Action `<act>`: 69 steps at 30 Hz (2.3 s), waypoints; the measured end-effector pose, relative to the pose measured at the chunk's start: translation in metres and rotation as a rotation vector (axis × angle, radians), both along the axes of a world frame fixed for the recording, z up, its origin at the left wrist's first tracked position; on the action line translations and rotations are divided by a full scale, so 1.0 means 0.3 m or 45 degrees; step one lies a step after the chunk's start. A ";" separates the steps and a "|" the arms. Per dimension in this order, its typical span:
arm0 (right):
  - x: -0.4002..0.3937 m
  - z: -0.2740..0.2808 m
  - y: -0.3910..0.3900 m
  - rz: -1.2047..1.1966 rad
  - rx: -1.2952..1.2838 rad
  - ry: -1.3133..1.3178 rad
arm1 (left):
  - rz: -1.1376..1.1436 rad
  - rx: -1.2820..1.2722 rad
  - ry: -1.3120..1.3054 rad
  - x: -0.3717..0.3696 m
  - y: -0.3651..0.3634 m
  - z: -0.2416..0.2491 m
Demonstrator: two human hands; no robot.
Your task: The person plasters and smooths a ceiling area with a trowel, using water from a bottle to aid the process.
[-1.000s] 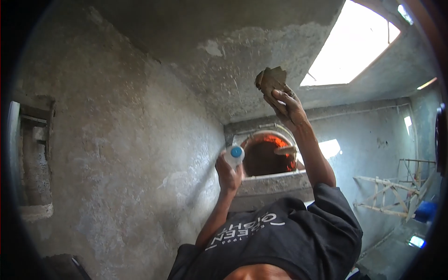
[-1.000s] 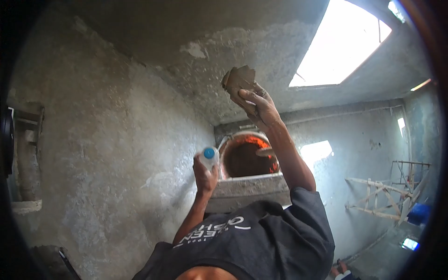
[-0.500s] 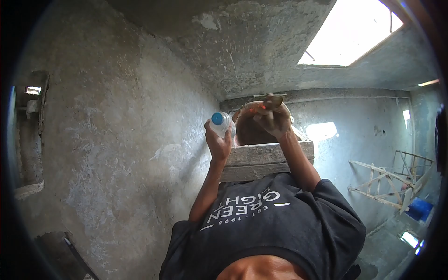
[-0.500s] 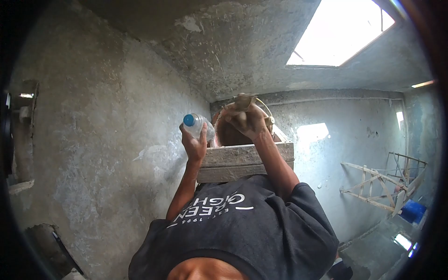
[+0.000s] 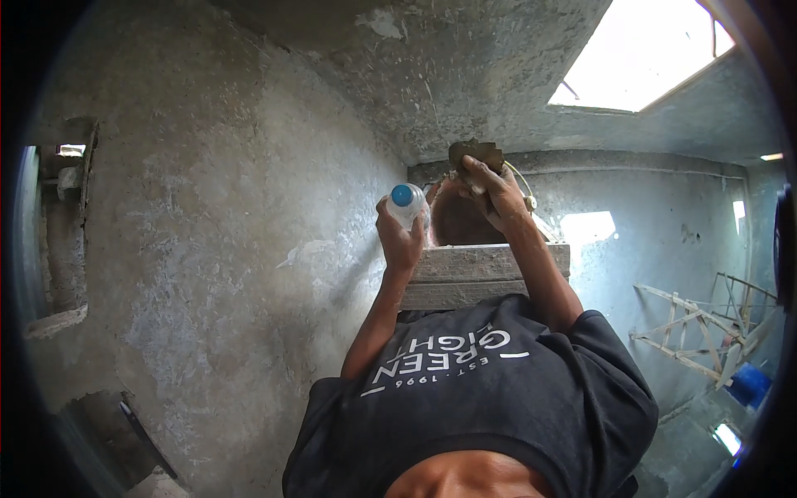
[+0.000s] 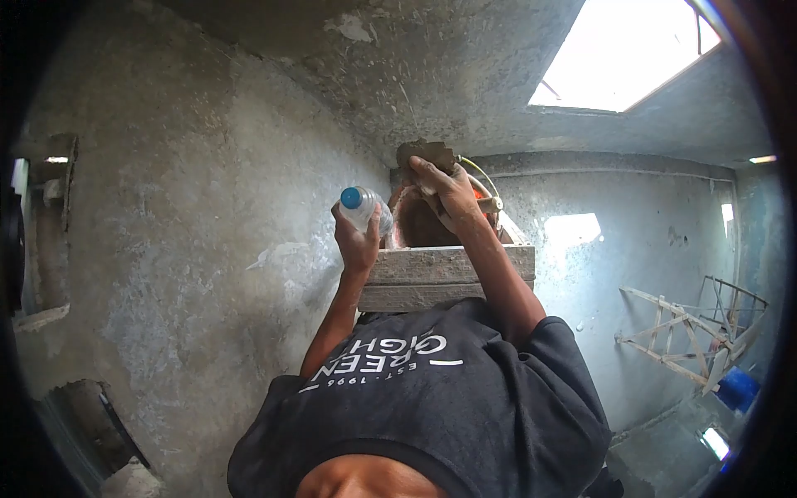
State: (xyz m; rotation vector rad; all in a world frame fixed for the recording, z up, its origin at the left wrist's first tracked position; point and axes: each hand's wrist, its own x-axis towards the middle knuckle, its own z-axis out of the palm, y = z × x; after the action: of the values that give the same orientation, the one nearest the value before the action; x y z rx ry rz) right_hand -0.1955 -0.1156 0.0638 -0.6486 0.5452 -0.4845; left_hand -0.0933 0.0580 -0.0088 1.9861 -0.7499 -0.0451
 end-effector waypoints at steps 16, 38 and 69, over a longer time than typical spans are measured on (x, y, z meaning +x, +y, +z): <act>-0.055 -0.034 -0.002 -0.028 0.156 0.314 | -0.031 -0.059 0.079 -0.010 -0.009 0.045; -0.129 -0.183 -0.062 0.243 -0.004 0.587 | -0.023 0.085 -0.107 -0.010 0.020 -0.015; -0.209 -1.039 0.110 1.354 -2.060 0.574 | -0.057 0.291 -0.233 -0.008 0.008 0.030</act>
State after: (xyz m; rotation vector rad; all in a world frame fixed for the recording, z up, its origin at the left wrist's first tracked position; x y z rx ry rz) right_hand -0.2583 -0.0825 -0.2478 -2.4508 0.0318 0.3926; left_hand -0.0957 0.0603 0.0003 2.2112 -0.9422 0.0258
